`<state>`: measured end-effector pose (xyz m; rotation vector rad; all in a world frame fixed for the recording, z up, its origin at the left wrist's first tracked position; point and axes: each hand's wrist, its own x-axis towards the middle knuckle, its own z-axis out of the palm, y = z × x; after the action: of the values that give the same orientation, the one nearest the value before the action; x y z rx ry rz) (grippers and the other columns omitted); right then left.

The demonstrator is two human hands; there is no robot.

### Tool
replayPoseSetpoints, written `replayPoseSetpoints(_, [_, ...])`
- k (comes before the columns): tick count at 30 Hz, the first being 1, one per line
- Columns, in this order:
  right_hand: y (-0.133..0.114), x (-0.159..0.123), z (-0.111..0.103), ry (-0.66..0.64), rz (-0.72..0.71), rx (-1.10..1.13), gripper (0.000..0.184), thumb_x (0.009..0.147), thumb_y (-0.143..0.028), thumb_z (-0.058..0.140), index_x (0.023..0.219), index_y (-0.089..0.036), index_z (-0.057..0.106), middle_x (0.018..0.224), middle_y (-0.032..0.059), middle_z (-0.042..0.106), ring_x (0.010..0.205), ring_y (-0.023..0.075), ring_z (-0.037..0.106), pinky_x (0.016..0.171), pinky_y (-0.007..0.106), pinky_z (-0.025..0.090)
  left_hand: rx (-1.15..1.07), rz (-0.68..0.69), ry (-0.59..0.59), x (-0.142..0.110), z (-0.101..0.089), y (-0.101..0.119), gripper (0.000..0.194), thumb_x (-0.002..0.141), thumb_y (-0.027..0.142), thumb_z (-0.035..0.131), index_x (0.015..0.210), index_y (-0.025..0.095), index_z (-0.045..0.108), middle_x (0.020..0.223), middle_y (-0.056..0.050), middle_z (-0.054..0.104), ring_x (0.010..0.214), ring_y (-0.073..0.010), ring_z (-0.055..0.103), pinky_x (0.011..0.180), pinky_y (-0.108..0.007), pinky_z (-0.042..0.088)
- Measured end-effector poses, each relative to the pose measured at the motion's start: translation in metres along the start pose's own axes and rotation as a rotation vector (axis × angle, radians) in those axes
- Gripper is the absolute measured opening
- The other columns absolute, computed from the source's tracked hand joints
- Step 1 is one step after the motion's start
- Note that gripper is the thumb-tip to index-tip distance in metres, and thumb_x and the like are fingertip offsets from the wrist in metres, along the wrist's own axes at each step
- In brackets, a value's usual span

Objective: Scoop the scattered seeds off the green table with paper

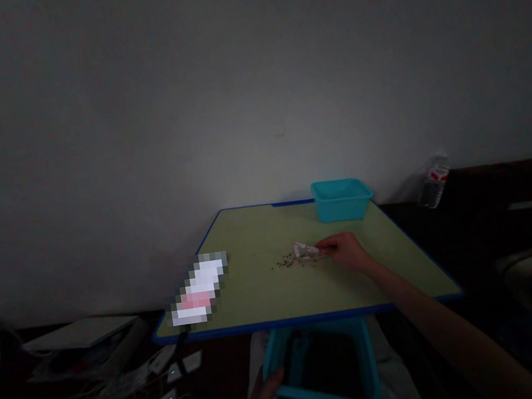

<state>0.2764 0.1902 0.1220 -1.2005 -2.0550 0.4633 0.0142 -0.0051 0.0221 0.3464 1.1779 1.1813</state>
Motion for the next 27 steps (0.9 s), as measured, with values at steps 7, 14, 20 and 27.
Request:
replayPoseSetpoints(7, [0.006, 0.011, -0.003, -0.044, 0.047, 0.172, 0.021, 0.074, -0.022, 0.063, 0.091, -0.022, 0.075, 0.089, 0.0033, 0.074, 0.082, 0.0220, 0.069, 0.077, 0.033, 0.052, 0.052, -0.016, 0.042, 0.005, -0.006, -0.004, 0.031, 0.052, 0.039, 0.078, 0.075, 0.020, 0.069, 0.067, -0.008, 0.074, 0.097, -0.0390, 0.065, 0.092, -0.052, 0.046])
replayPoseSetpoints(14, [0.009, 0.008, 0.000, -0.149, 0.100, 0.220, 0.024, 0.071, -0.020, 0.062, 0.091, -0.020, 0.075, 0.086, 0.0040, 0.075, 0.079, 0.0214, 0.068, 0.075, 0.032, 0.053, 0.044, -0.029, 0.038, 0.025, -0.014, -0.012, 0.033, 0.045, 0.036, 0.080, 0.071, 0.021, 0.068, 0.073, -0.011, 0.075, 0.121, -0.0440, 0.048, 0.100, -0.054, 0.040])
replayPoseSetpoints(20, [0.005, 0.028, 0.004, -0.167, 0.136, 0.237, 0.026, 0.068, -0.016, 0.063, 0.090, -0.015, 0.075, 0.084, 0.0076, 0.074, 0.077, 0.0218, 0.068, 0.073, 0.032, 0.052, 0.113, -0.033, 0.063, 0.034, -0.020, -0.010, 0.028, 0.039, 0.024, 0.082, 0.061, 0.021, 0.065, 0.070, -0.015, 0.073, 0.132, -0.0448, 0.034, 0.109, -0.055, 0.027])
replayPoseSetpoints(27, [0.004, 0.035, 0.003, -0.173, 0.188, 0.236, 0.026, 0.068, -0.018, 0.064, 0.091, -0.017, 0.075, 0.084, 0.0060, 0.074, 0.076, 0.0203, 0.068, 0.073, 0.032, 0.052, 0.065, -0.025, 0.055, 0.015, -0.014, -0.012, 0.041, 0.052, 0.036, 0.077, 0.088, 0.017, 0.069, 0.079, -0.013, 0.076, 0.124, -0.0423, 0.046, 0.100, -0.054, 0.040])
